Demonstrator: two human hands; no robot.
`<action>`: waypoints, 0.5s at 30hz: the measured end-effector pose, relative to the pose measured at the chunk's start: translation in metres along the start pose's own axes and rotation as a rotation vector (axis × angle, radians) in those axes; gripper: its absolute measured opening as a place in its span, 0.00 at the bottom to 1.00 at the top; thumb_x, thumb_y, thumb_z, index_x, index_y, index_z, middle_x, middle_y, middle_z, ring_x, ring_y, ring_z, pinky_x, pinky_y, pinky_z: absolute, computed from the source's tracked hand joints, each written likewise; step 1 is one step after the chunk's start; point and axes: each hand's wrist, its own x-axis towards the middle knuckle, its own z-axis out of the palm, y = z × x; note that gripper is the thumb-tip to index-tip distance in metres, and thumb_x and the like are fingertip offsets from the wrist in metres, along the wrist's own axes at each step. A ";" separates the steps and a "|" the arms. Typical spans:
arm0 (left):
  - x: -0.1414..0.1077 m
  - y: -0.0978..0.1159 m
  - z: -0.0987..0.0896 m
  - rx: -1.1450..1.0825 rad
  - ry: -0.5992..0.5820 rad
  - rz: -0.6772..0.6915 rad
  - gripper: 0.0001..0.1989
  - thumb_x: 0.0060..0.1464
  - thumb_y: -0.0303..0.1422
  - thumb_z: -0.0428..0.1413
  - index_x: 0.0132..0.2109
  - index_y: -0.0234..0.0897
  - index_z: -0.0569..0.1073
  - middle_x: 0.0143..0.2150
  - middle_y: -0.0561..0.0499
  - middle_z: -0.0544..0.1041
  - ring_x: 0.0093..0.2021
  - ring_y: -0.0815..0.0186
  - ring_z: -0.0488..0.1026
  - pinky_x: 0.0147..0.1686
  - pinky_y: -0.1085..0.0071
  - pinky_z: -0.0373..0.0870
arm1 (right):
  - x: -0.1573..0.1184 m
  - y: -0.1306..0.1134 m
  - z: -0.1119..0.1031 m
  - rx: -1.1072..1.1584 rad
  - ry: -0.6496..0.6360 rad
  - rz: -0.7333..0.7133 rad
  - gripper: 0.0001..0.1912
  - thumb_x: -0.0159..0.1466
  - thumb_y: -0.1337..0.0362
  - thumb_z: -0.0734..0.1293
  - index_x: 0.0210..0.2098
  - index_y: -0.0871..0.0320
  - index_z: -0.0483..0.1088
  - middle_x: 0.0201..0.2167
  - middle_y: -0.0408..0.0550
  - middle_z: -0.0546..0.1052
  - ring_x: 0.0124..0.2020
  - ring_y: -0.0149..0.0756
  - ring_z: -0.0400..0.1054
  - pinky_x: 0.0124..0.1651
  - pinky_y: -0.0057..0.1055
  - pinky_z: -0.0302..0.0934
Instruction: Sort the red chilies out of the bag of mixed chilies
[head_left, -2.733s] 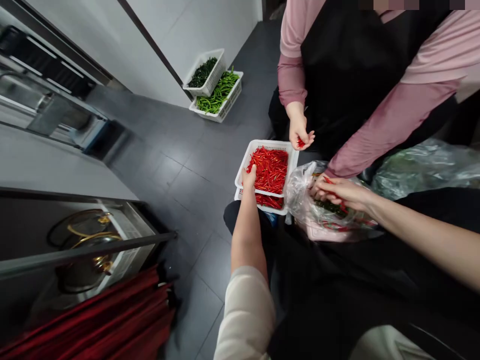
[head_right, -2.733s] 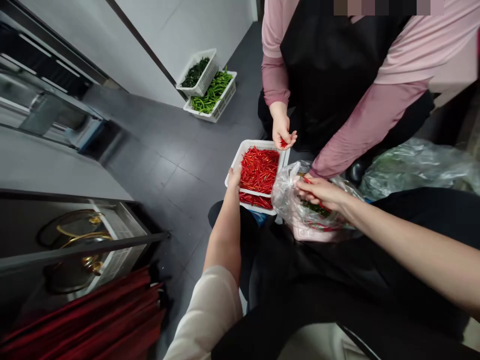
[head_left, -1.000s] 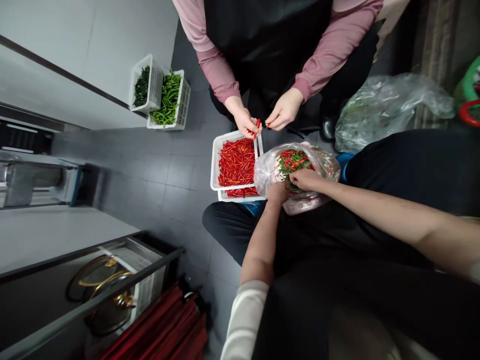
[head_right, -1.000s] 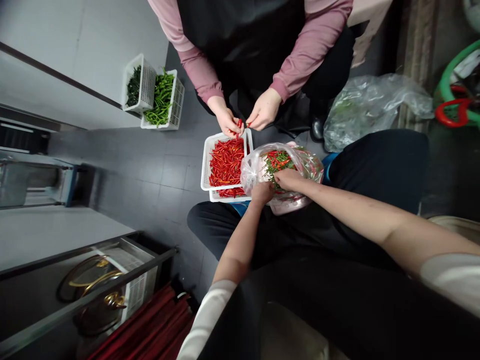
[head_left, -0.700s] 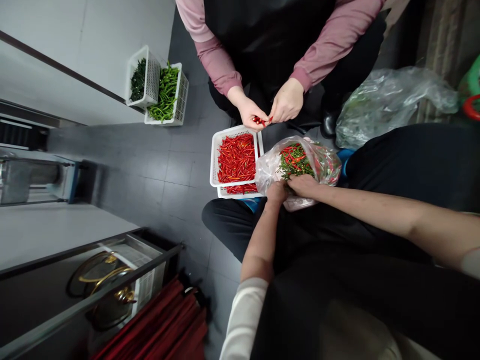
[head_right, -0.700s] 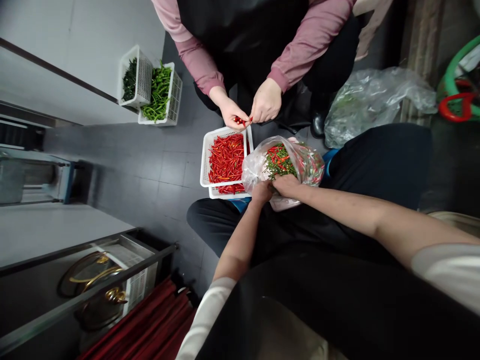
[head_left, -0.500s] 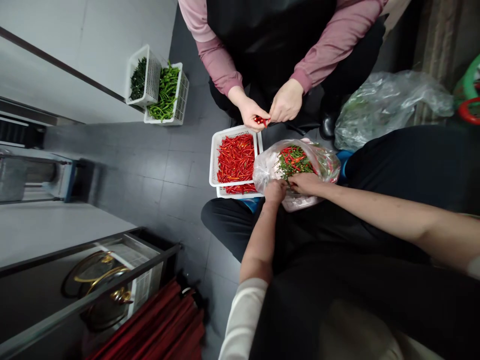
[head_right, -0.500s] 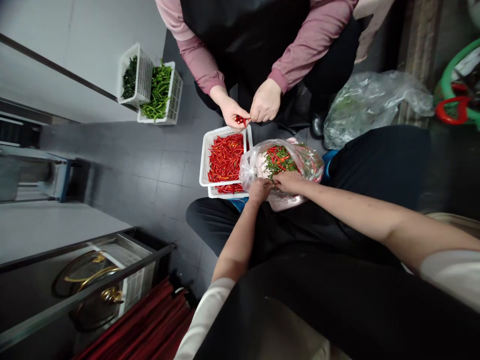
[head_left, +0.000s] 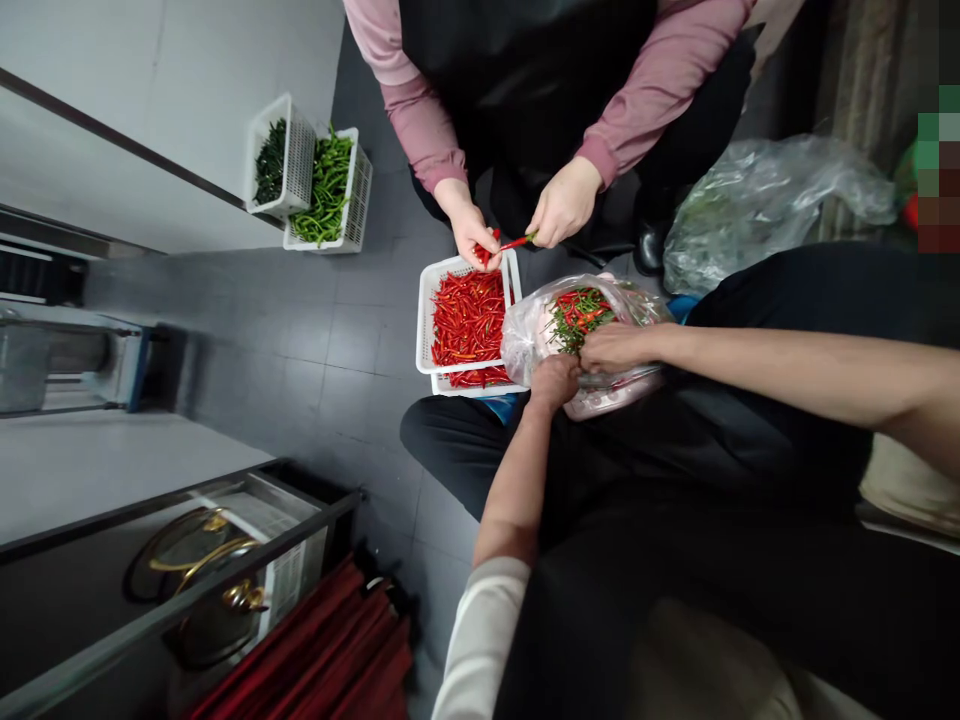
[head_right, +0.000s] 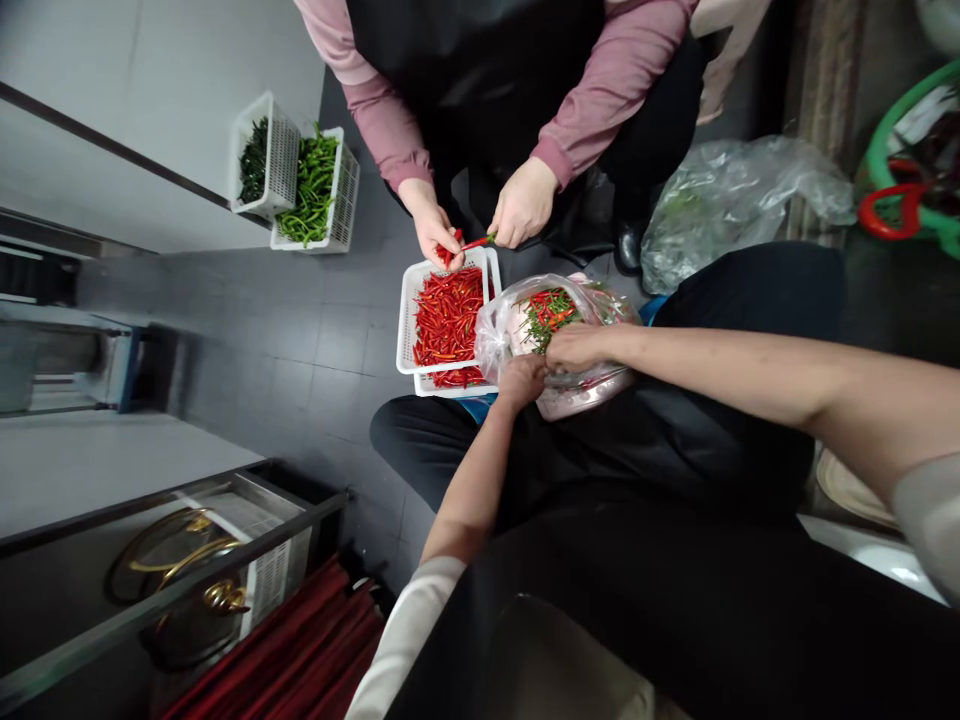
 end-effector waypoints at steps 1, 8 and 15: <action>-0.001 -0.001 0.000 0.006 0.010 -0.014 0.12 0.59 0.32 0.44 0.43 0.39 0.72 0.46 0.48 0.73 0.48 0.63 0.68 0.49 0.67 0.64 | -0.003 0.004 -0.001 0.116 -0.084 -0.048 0.07 0.58 0.65 0.63 0.26 0.60 0.73 0.26 0.47 0.75 0.30 0.35 0.65 0.36 0.29 0.55; -0.007 0.008 0.013 0.137 -0.147 0.074 0.26 0.52 0.44 0.54 0.55 0.39 0.60 0.51 0.45 0.71 0.54 0.56 0.65 0.58 0.51 0.49 | -0.022 0.011 0.021 0.087 0.127 0.200 0.12 0.61 0.62 0.59 0.39 0.60 0.70 0.30 0.50 0.74 0.30 0.37 0.67 0.34 0.31 0.57; -0.020 0.021 -0.004 0.199 0.046 0.053 0.13 0.59 0.32 0.44 0.49 0.38 0.66 0.43 0.44 0.73 0.43 0.59 0.71 0.47 0.61 0.62 | -0.038 0.020 0.025 -0.307 0.065 0.368 0.10 0.61 0.68 0.60 0.36 0.62 0.72 0.30 0.58 0.76 0.32 0.46 0.70 0.32 0.35 0.56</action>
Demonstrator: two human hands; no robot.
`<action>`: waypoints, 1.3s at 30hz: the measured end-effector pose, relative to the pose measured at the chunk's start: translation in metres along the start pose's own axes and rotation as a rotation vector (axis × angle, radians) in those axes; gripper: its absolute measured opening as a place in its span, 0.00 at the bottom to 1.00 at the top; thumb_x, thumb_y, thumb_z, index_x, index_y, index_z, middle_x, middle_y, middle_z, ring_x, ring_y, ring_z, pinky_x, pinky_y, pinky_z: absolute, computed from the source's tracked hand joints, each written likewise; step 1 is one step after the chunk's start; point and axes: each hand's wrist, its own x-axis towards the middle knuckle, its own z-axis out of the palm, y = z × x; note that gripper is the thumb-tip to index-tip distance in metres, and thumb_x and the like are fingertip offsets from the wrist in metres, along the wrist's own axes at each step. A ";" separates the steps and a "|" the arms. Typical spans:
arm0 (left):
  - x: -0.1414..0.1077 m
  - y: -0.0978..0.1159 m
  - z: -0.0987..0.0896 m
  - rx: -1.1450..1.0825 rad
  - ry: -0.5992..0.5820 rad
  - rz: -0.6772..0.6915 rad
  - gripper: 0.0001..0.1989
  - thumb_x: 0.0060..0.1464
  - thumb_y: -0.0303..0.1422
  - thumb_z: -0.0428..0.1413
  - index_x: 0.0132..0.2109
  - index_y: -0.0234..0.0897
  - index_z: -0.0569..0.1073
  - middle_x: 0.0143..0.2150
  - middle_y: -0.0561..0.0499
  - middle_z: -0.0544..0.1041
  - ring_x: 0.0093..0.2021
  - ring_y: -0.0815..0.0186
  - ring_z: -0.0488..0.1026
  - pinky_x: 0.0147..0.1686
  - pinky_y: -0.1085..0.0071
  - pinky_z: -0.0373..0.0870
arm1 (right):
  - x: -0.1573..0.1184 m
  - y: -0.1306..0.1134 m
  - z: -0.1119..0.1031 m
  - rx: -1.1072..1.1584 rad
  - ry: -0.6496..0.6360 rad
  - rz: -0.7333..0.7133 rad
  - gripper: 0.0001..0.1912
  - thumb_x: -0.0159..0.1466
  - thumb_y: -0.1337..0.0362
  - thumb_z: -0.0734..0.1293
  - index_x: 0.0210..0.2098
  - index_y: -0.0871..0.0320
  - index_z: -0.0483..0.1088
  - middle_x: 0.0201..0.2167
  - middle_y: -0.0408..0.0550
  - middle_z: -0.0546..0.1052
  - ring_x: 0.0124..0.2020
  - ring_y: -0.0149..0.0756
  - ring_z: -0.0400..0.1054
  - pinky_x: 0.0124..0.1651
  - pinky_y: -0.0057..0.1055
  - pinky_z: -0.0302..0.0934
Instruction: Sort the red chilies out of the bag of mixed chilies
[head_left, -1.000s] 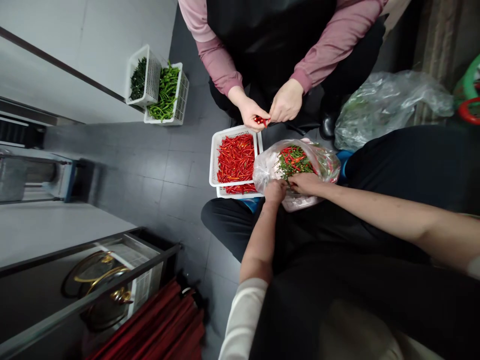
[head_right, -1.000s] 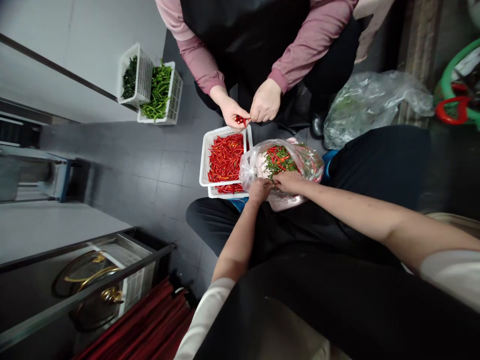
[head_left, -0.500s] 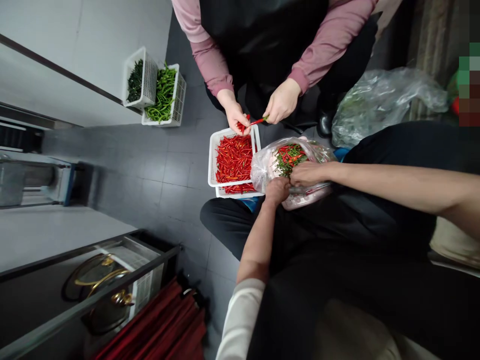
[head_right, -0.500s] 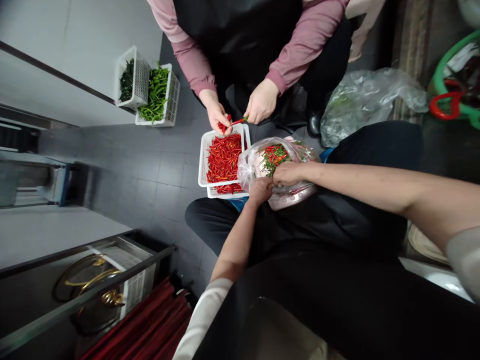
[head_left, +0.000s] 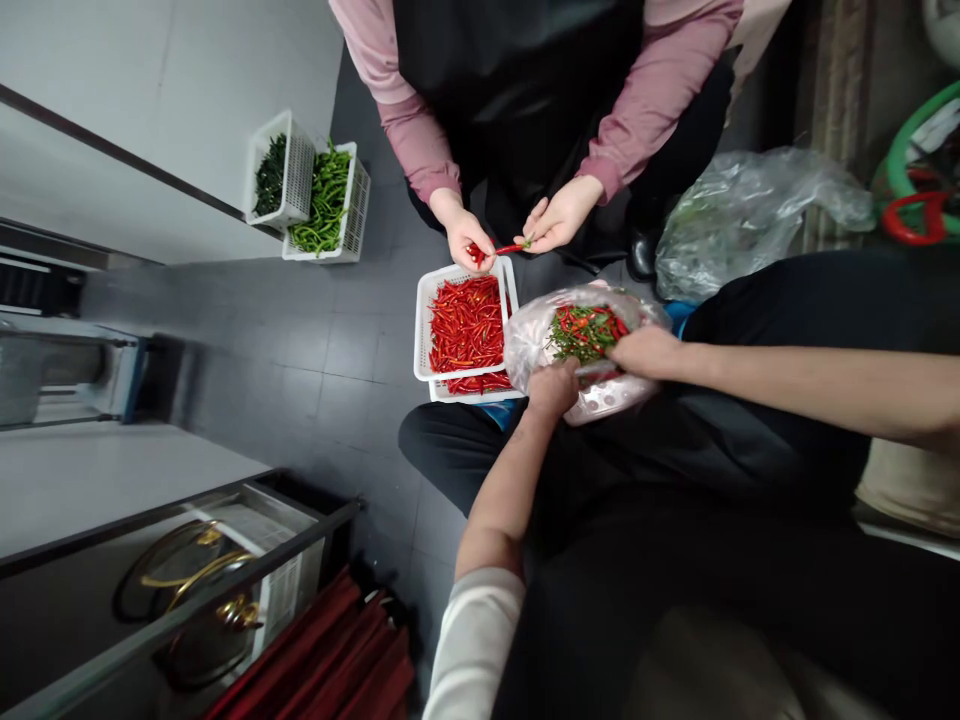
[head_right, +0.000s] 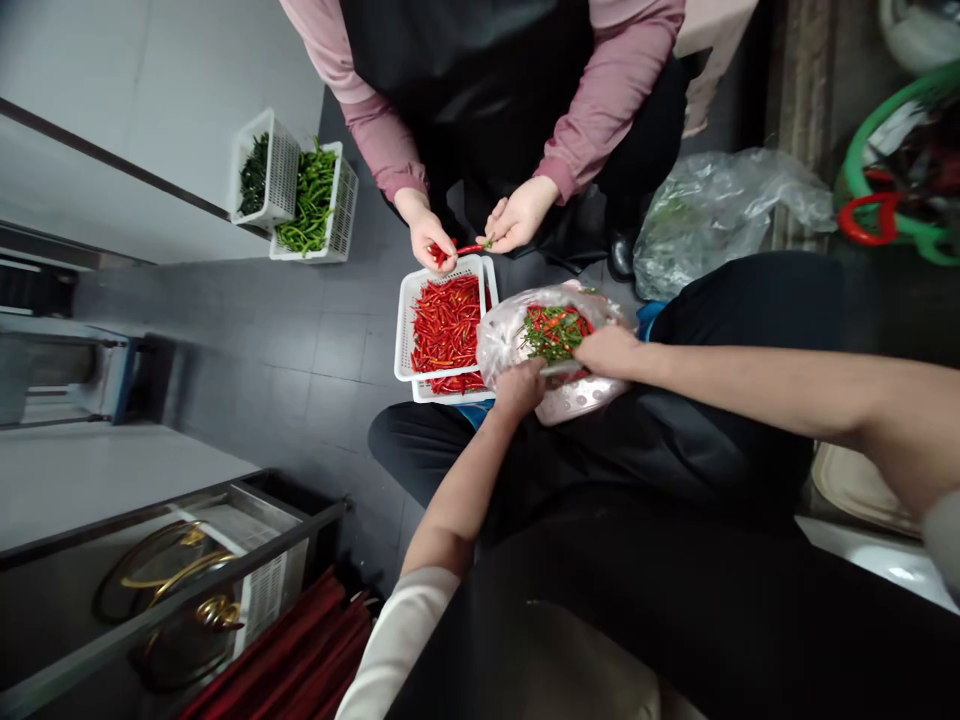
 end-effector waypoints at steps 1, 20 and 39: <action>-0.003 -0.001 -0.007 -0.012 0.049 0.022 0.14 0.59 0.32 0.44 0.51 0.39 0.66 0.43 0.44 0.73 0.43 0.59 0.71 0.47 0.61 0.63 | -0.003 0.005 -0.005 0.000 0.075 0.044 0.11 0.62 0.65 0.60 0.38 0.62 0.72 0.31 0.58 0.76 0.32 0.46 0.70 0.32 0.34 0.55; 0.025 0.012 -0.005 -0.170 0.109 -0.203 0.19 0.57 0.38 0.50 0.53 0.36 0.65 0.52 0.41 0.66 0.47 0.59 0.68 0.46 0.66 0.65 | -0.007 0.001 -0.039 1.479 0.313 0.195 0.09 0.61 0.64 0.63 0.38 0.61 0.70 0.29 0.48 0.72 0.18 0.24 0.55 0.19 0.22 0.49; 0.035 -0.002 0.004 -1.072 0.126 -0.335 0.14 0.59 0.29 0.45 0.52 0.38 0.65 0.40 0.49 0.76 0.34 0.70 0.72 0.33 0.74 0.69 | -0.002 -0.017 -0.001 1.141 0.675 0.204 0.10 0.60 0.64 0.60 0.37 0.60 0.70 0.21 0.42 0.68 0.21 0.29 0.57 0.25 0.25 0.51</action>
